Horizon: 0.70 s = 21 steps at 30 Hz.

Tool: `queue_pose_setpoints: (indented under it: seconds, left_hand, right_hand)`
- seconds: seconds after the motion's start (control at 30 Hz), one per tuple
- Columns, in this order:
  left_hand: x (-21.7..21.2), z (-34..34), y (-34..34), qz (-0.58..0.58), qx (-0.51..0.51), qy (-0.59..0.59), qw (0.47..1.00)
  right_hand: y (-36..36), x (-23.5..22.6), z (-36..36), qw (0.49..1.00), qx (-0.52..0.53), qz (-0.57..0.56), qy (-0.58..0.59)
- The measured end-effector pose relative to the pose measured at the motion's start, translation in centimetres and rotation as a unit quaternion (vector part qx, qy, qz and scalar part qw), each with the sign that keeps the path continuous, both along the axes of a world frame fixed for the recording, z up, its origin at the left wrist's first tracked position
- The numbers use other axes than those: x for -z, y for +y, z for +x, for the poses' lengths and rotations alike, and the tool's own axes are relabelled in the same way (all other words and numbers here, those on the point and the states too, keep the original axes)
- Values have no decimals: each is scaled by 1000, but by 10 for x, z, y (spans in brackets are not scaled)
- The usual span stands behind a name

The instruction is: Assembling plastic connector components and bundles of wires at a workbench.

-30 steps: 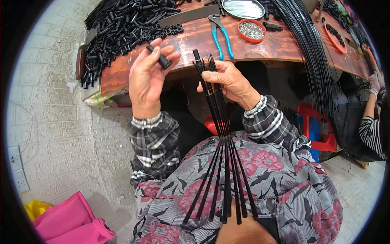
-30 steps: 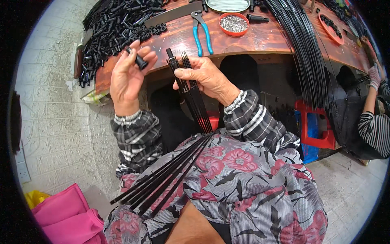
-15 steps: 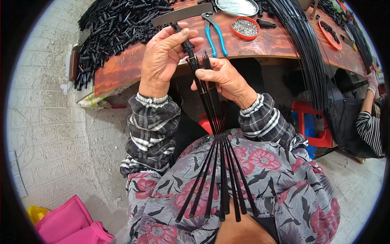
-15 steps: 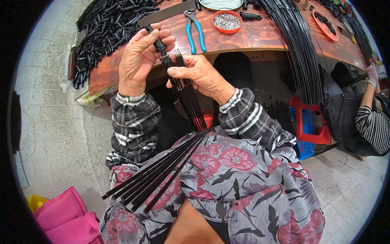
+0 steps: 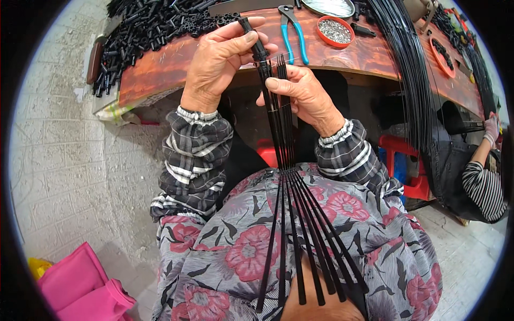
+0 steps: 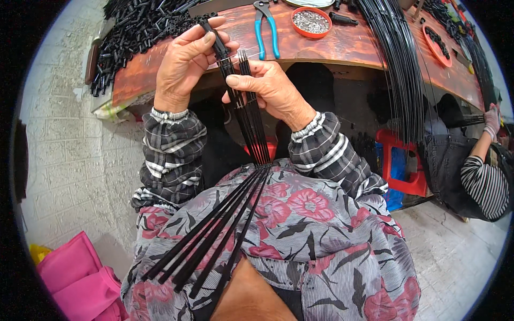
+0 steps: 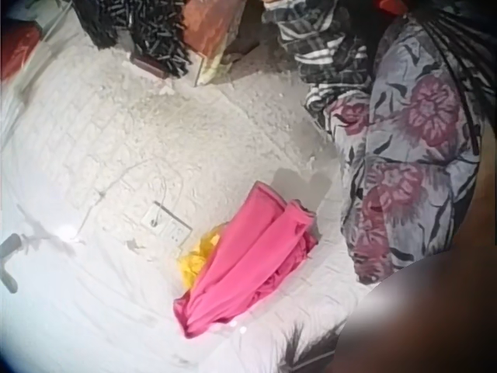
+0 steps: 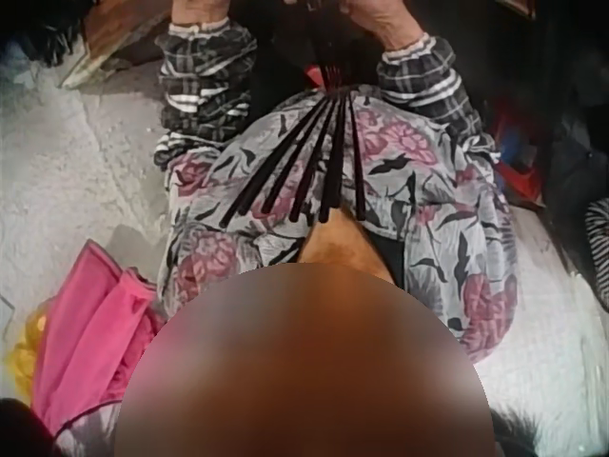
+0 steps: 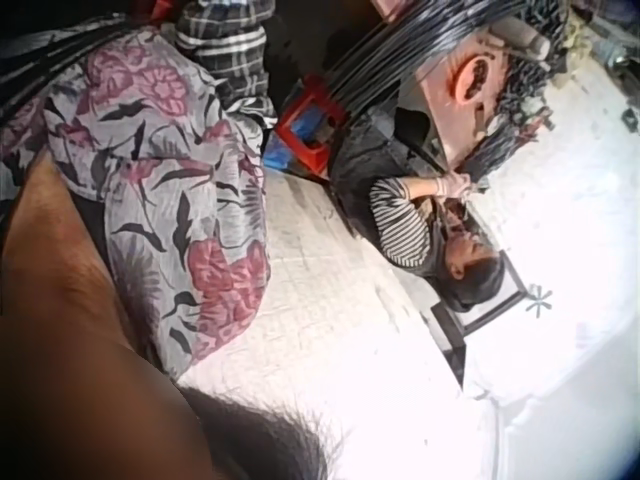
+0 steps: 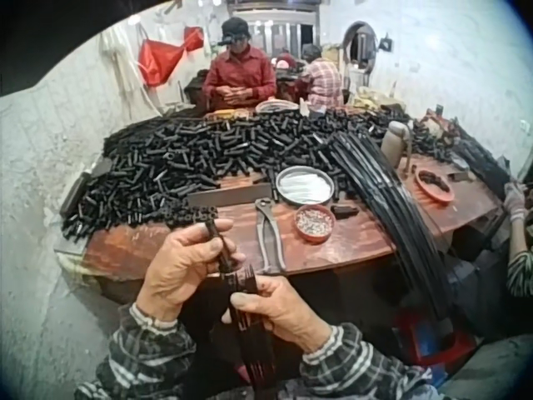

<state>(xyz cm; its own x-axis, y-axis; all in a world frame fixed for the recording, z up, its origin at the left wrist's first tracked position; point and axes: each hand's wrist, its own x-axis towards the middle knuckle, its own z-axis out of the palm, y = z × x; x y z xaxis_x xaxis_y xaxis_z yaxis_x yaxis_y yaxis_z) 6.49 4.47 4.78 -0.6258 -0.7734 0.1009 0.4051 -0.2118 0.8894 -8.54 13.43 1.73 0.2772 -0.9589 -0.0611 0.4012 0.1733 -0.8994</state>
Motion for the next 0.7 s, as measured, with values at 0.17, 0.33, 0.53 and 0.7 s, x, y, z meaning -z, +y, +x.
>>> queue_pose_setpoints:
  seconds: [0.17,0.33,0.53,0.7]
  left_hand:
    - [2,-2,2,-20,19,0,1000]
    - [-3,0,2,-55,32,-27,998]
    - [-8,-2,12,-56,36,20,998]
    - [0,1,19,-117,24,-21,993]
  right_hand:
    - [-2,8,-3,1000,5,-7,1]
    - [-2,17,-2,1000,10,-3,-29]
    - [1,15,1,998,18,-4,-55]
    - [6,7,1,996,33,0,-82]
